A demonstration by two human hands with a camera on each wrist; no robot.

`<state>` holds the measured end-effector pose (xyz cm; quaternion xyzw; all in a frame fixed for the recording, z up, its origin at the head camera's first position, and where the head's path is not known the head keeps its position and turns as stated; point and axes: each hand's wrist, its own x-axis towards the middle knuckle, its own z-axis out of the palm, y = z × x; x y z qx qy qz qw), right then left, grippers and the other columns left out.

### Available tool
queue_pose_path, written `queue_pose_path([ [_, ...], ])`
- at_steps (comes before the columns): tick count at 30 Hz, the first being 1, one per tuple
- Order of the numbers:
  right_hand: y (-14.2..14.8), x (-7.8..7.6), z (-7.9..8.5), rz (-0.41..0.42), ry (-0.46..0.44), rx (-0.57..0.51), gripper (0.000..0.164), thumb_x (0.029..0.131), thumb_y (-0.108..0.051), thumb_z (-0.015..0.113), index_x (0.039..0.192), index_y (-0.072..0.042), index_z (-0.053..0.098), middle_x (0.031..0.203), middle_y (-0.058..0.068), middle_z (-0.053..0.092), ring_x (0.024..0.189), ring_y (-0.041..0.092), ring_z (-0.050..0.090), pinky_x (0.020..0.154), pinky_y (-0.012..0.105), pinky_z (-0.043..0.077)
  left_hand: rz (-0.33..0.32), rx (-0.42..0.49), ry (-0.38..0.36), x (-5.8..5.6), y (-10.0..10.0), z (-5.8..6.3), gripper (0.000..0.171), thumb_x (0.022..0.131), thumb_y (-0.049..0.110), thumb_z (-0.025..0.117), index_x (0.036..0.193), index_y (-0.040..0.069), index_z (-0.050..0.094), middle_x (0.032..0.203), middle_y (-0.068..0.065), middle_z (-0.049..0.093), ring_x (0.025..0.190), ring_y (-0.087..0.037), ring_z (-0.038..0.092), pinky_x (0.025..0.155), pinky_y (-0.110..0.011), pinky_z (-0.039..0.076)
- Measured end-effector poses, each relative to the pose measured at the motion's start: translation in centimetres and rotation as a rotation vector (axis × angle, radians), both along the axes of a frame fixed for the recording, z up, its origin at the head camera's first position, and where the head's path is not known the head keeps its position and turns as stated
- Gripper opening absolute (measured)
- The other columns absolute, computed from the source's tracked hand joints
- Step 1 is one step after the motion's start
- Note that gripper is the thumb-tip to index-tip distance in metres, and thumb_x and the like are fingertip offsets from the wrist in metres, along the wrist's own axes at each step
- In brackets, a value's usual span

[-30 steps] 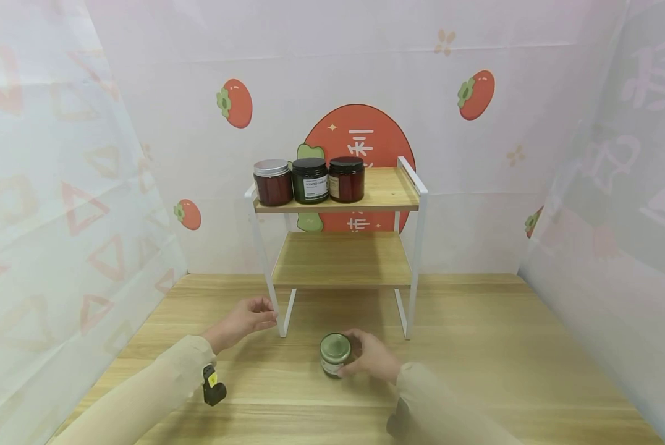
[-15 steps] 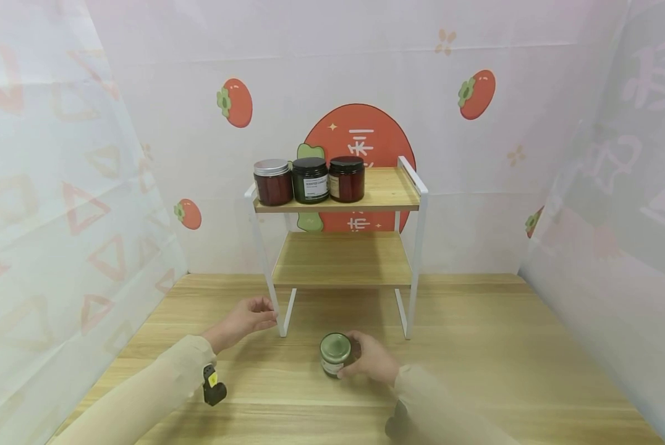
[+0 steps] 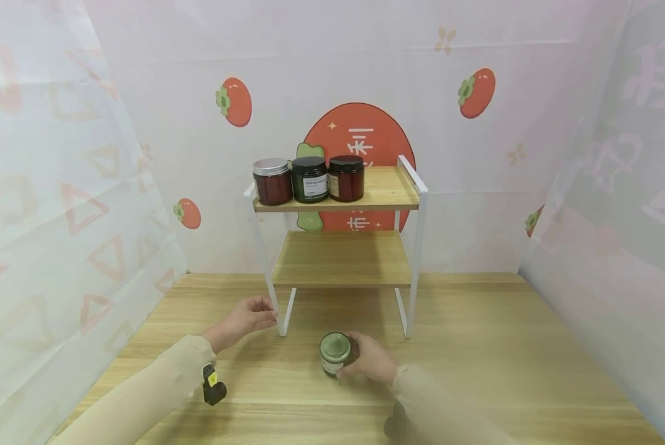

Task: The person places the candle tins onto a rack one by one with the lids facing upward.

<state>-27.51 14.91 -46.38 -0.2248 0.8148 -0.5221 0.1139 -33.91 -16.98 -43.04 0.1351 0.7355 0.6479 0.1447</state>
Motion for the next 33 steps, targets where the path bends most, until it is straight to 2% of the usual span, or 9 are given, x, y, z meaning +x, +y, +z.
queue_pose_path([
  [9,-0.2,0.1,0.3,0.000,-0.009,0.005,0.067,0.069,-0.004,0.086,0.124,0.010,0.049,0.118,0.015,0.061,0.114,0.036,0.058,0.100,0.048,0.049,-0.009,0.000,-0.004,0.1,-0.1,0.2,0.014,0.094,0.003,0.061,0.102,-0.004,0.052,0.099,-0.007,0.058,0.103,-0.028,0.062,0.092,-0.034,0.056],
  [18,0.0,0.0,0.5,-0.026,-0.005,0.064,0.069,0.067,-0.010,0.089,0.123,0.007,0.052,0.114,0.011,0.061,0.110,0.030,0.060,0.097,0.044,0.052,-0.008,0.010,-0.007,0.1,-0.1,0.1,0.013,0.094,0.003,0.061,0.101,-0.003,0.052,0.098,-0.006,0.058,0.103,-0.027,0.063,0.091,-0.033,0.057],
  [23,0.6,0.1,0.9,-0.042,-0.014,0.030,0.069,0.069,-0.013,0.087,0.123,0.007,0.050,0.113,0.011,0.062,0.105,0.023,0.061,0.093,0.037,0.054,-0.009,0.003,-0.004,0.0,-0.1,0.1,0.013,0.094,0.003,0.060,0.101,-0.003,0.052,0.099,-0.007,0.058,0.103,-0.028,0.062,0.092,-0.035,0.056],
  [27,1.0,0.4,1.7,-0.059,0.008,-0.020,0.067,0.073,-0.016,0.085,0.124,0.006,0.049,0.114,0.013,0.061,0.108,0.024,0.061,0.094,0.034,0.053,-0.010,-0.007,0.005,-0.1,-0.1,0.1,0.014,0.094,0.004,0.060,0.102,-0.004,0.051,0.099,-0.008,0.058,0.103,-0.028,0.062,0.095,-0.038,0.055],
  [30,1.1,0.6,2.9,-0.060,0.039,-0.075,0.065,0.076,-0.017,0.082,0.126,0.006,0.047,0.117,0.016,0.059,0.113,0.030,0.060,0.097,0.033,0.053,-0.009,-0.012,0.004,-0.1,-0.1,0.0,0.014,0.094,0.004,0.060,0.103,-0.004,0.051,0.100,-0.008,0.058,0.103,-0.028,0.062,0.096,-0.040,0.054],
  [33,1.0,0.8,4.3,-0.067,0.085,-0.131,0.064,0.078,-0.015,0.081,0.127,0.007,0.046,0.118,0.018,0.058,0.112,0.027,0.060,0.095,0.030,0.053,-0.004,-0.009,0.004,-0.1,-0.1,0.0,0.014,0.094,0.004,0.060,0.102,-0.004,0.052,0.099,-0.007,0.057,0.103,-0.028,0.062,0.097,-0.041,0.054],
])
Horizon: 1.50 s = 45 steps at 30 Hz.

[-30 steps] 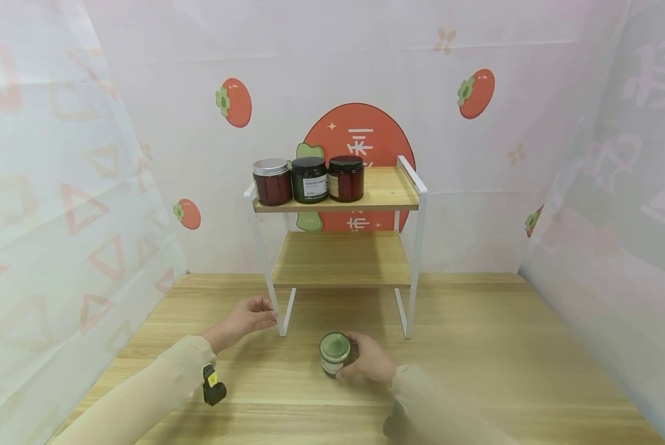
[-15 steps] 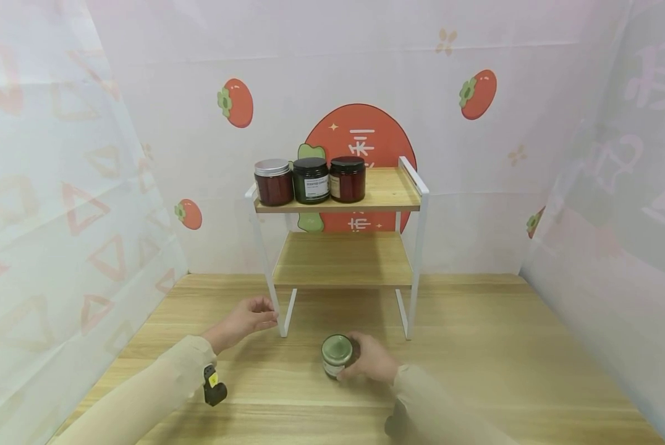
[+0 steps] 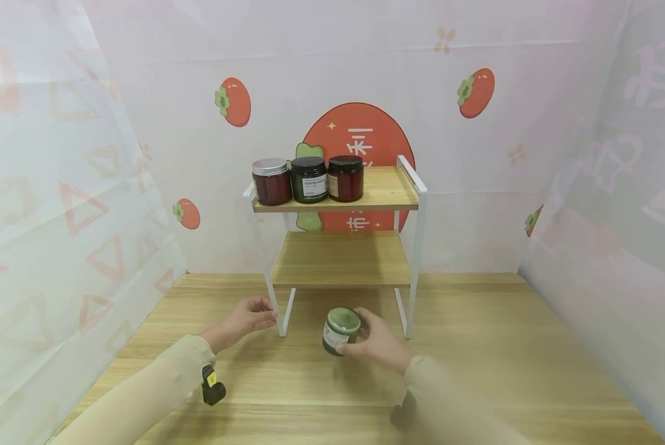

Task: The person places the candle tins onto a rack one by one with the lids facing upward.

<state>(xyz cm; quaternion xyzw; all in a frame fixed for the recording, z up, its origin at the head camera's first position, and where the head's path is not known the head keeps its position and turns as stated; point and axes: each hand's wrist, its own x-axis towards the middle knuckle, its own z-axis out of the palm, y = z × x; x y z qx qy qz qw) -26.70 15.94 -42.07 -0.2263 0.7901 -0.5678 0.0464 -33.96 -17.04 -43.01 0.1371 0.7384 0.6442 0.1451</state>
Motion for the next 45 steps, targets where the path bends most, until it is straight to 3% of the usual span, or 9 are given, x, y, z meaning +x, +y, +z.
queue_pose_path([
  [6,-0.2,0.3,2.8,-0.028,0.094,-0.066,0.060,0.077,-0.007,0.080,0.127,0.003,0.047,0.118,0.017,0.057,0.101,0.009,0.061,0.087,0.024,0.054,0.004,-0.001,-0.006,0.0,0.0,-0.1,0.014,0.094,0.004,0.061,0.102,-0.003,0.052,0.099,-0.007,0.058,0.104,-0.029,0.061,0.095,-0.038,0.055],
  [13,-0.2,0.7,4.6,0.001,0.101,-0.085,0.065,0.078,-0.006,0.079,0.133,-0.002,0.045,0.123,0.020,0.050,0.098,0.015,0.059,0.078,0.026,0.058,-0.002,0.004,0.007,0.0,-0.1,-0.2,0.014,0.094,0.005,0.061,0.101,-0.003,0.052,0.101,-0.007,0.059,0.104,-0.029,0.062,0.092,-0.034,0.056],
  [16,0.0,0.8,4.9,0.012,0.110,-0.075,0.068,0.078,-0.008,0.080,0.136,-0.005,0.044,0.129,0.020,0.048,0.101,0.017,0.058,0.079,0.025,0.057,-0.001,0.006,0.007,0.0,-0.1,-0.2,0.014,0.094,0.004,0.061,0.101,-0.003,0.052,0.101,-0.008,0.059,0.104,-0.029,0.062,0.091,-0.033,0.056],
  [23,0.4,0.5,4.4,-0.027,0.147,0.045,0.067,0.074,-0.019,0.085,0.132,-0.011,0.052,0.132,0.012,0.055,0.114,0.014,0.057,0.098,0.016,0.047,0.003,0.000,0.005,0.2,-0.1,0.1,0.015,0.094,0.005,0.061,0.102,-0.004,0.051,0.100,-0.008,0.058,0.102,-0.026,0.062,0.094,-0.037,0.055],
  [27,0.5,0.4,3.9,-0.012,0.124,0.067,0.064,0.073,-0.022,0.086,0.129,-0.011,0.055,0.128,0.011,0.058,0.111,0.022,0.061,0.095,0.024,0.052,0.000,0.000,0.006,0.2,-0.1,0.2,0.014,0.094,0.005,0.061,0.102,-0.003,0.051,0.101,-0.008,0.058,0.102,-0.026,0.063,0.093,-0.036,0.056],
  [35,0.7,0.6,4.5,0.032,0.081,0.028,0.062,0.074,-0.016,0.085,0.128,-0.006,0.055,0.127,0.016,0.057,0.110,0.028,0.061,0.089,0.026,0.056,0.005,-0.007,0.002,0.5,0.1,0.4,0.015,0.095,0.004,0.060,0.103,-0.005,0.051,0.101,-0.009,0.057,0.101,-0.024,0.062,0.098,-0.042,0.053],
  [45,1.1,0.5,5.4,0.023,0.068,0.050,0.064,0.073,-0.022,0.086,0.129,-0.008,0.056,0.126,0.016,0.058,0.111,0.029,0.061,0.089,0.025,0.056,0.003,-0.003,0.007,0.4,0.1,0.4,0.014,0.095,0.004,0.060,0.102,-0.005,0.051,0.101,-0.009,0.058,0.101,-0.025,0.063,0.092,-0.034,0.056],
])
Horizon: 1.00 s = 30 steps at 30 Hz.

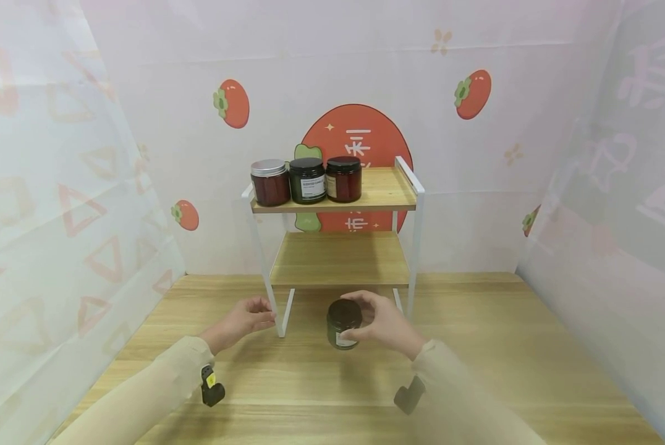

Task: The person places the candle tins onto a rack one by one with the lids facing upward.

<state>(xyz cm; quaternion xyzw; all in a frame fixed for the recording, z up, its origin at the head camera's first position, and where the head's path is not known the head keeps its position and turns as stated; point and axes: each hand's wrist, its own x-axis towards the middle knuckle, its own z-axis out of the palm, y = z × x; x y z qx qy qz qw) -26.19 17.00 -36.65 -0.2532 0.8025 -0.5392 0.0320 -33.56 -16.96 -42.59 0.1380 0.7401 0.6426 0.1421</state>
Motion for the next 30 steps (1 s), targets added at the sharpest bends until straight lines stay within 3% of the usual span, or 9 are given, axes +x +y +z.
queue_pose_path([
  [14,0.7,0.1,3.1,-0.050,0.050,0.033,0.062,0.071,-0.019,0.087,0.125,-0.009,0.060,0.117,0.013,0.064,0.100,0.021,0.064,0.085,0.029,0.058,-0.010,0.004,-0.003,-0.2,-0.1,-0.2,0.014,0.095,0.004,0.060,0.102,-0.004,0.051,0.101,-0.009,0.058,0.102,-0.024,0.063,0.095,-0.038,0.055],
  [21,1.3,0.7,5.4,-0.079,0.077,0.037,0.060,0.071,-0.015,0.087,0.124,-0.004,0.061,0.115,0.014,0.066,0.095,0.015,0.065,0.079,0.024,0.057,-0.011,0.011,-0.003,-0.1,0.0,-0.1,0.013,0.094,0.003,0.059,0.101,-0.004,0.051,0.099,-0.008,0.057,0.101,-0.025,0.062,0.097,-0.042,0.053],
  [30,2.4,1.6,8.9,-0.135,0.057,0.083,0.061,0.072,-0.020,0.087,0.126,-0.010,0.060,0.113,0.012,0.065,0.097,0.016,0.066,0.077,0.025,0.057,-0.008,0.006,-0.007,-0.1,-0.1,-0.2,0.014,0.095,0.003,0.060,0.102,-0.004,0.050,0.098,-0.008,0.057,0.101,-0.027,0.062,0.095,-0.039,0.054],
])
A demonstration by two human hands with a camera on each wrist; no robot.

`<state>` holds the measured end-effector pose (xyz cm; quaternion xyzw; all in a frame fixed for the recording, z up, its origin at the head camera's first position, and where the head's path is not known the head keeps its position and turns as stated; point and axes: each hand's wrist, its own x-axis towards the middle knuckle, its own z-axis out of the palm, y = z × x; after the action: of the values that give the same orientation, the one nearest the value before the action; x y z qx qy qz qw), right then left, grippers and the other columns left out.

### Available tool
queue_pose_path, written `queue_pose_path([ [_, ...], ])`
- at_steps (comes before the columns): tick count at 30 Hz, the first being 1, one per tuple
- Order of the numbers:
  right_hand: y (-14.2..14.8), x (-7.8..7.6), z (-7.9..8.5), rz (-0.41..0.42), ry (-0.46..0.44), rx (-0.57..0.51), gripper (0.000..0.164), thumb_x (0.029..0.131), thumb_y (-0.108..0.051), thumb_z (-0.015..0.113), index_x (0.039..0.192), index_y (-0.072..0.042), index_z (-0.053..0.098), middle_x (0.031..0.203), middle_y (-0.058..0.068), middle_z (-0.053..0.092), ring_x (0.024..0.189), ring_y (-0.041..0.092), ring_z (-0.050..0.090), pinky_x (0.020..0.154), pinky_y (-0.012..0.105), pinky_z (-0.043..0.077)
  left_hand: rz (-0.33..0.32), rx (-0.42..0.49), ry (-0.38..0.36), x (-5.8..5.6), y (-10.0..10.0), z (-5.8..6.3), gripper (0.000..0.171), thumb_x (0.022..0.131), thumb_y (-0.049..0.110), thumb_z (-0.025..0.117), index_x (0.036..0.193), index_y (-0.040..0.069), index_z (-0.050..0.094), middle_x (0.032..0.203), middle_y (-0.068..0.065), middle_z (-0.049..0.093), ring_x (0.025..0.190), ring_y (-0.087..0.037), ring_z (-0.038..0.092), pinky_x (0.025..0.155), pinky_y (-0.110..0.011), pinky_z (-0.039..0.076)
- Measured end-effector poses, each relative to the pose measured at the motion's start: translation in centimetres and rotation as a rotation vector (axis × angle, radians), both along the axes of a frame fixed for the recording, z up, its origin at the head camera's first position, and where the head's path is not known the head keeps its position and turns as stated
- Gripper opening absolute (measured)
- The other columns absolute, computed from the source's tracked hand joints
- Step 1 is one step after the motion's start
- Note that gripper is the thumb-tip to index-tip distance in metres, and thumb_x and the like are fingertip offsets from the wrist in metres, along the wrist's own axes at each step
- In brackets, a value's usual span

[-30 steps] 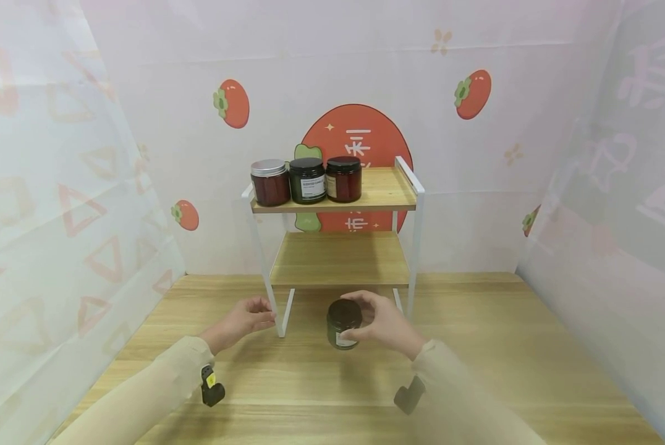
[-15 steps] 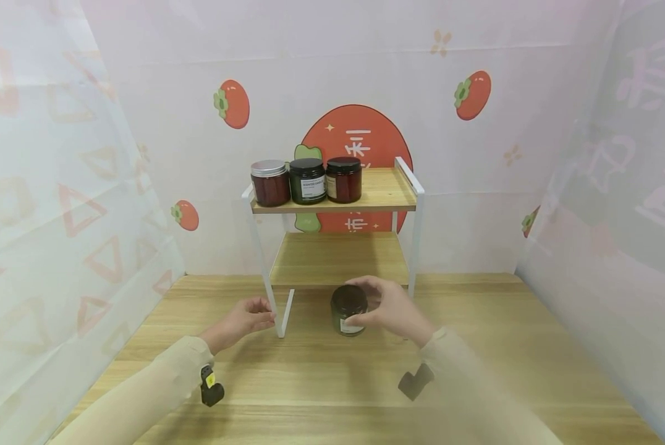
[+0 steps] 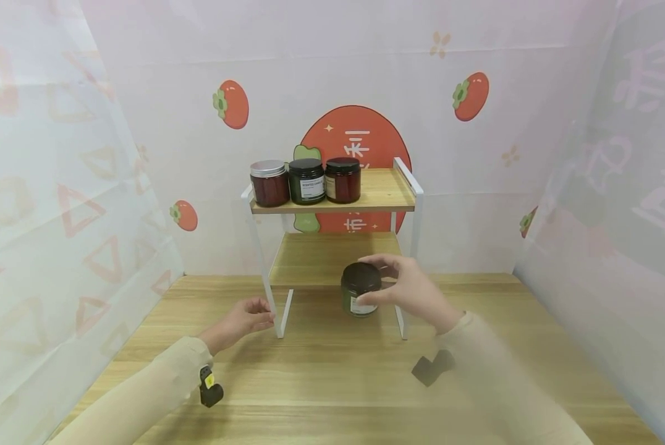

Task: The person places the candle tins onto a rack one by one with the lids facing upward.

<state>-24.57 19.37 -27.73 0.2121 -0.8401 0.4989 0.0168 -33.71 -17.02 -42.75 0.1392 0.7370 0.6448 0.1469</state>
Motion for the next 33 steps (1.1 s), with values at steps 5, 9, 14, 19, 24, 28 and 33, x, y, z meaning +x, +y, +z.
queue_pose_path([
  [5,0.5,0.6,2.9,-0.037,-0.003,0.035,0.062,0.071,-0.024,0.087,0.127,-0.014,0.060,0.113,0.011,0.064,0.097,0.016,0.067,0.078,0.027,0.057,0.000,0.000,-0.001,0.0,0.1,0.0,0.014,0.094,0.004,0.060,0.102,-0.004,0.051,0.099,-0.008,0.057,0.103,-0.030,0.061,0.095,-0.038,0.055],
  [9,0.6,1.3,5.4,-0.064,0.022,0.073,0.063,0.072,-0.027,0.086,0.128,-0.016,0.059,0.116,0.010,0.064,0.098,0.013,0.067,0.079,0.027,0.057,0.006,-0.003,-0.002,0.0,0.1,-0.2,0.013,0.094,0.004,0.061,0.101,-0.003,0.052,0.099,-0.008,0.058,0.105,-0.032,0.061,0.093,-0.037,0.056],
  [14,0.8,2.0,8.7,-0.110,0.072,0.094,0.060,0.074,-0.027,0.085,0.128,-0.016,0.060,0.116,0.008,0.066,0.098,0.010,0.067,0.079,0.024,0.056,0.006,0.004,0.003,-0.2,-0.1,-0.2,0.013,0.094,0.004,0.061,0.101,-0.002,0.052,0.099,-0.008,0.057,0.104,-0.032,0.061,0.090,-0.031,0.057],
  [19,1.2,2.0,11.4,-0.178,0.090,0.100,0.056,0.076,-0.026,0.084,0.126,-0.020,0.060,0.112,0.001,0.069,0.097,0.009,0.067,0.079,0.023,0.054,-0.008,0.002,0.009,-0.1,-0.1,0.0,0.015,0.094,0.004,0.061,0.102,-0.003,0.051,0.099,-0.008,0.057,0.103,-0.029,0.061,0.092,-0.033,0.056],
  [24,1.6,1.3,13.5,-0.216,0.099,0.124,0.058,0.076,-0.030,0.083,0.128,-0.021,0.059,0.116,-0.003,0.067,0.097,0.007,0.067,0.084,0.026,0.049,-0.008,0.009,0.010,-0.1,-0.1,-0.2,0.014,0.094,0.004,0.061,0.101,-0.003,0.051,0.099,-0.008,0.058,0.102,-0.028,0.061,0.092,-0.033,0.056],
  [28,1.8,0.5,15.0,-0.223,0.100,0.120,0.060,0.077,-0.035,0.083,0.130,-0.022,0.059,0.119,-0.002,0.065,0.099,0.008,0.067,0.089,0.031,0.045,-0.010,0.004,0.016,0.0,-0.2,-0.2,0.015,0.094,0.005,0.061,0.102,-0.003,0.051,0.100,-0.008,0.058,0.102,-0.028,0.062,0.091,-0.032,0.057],
  [33,2.2,-0.6,16.7,-0.241,0.091,0.113,0.062,0.076,-0.035,0.083,0.131,-0.019,0.059,0.112,-0.006,0.066,0.100,0.009,0.063,0.091,0.031,0.043,-0.006,-0.003,0.010,-0.1,-0.2,-0.1,0.015,0.094,0.005,0.061,0.102,-0.003,0.051,0.101,-0.008,0.058,0.104,-0.028,0.062,0.091,-0.032,0.057],
])
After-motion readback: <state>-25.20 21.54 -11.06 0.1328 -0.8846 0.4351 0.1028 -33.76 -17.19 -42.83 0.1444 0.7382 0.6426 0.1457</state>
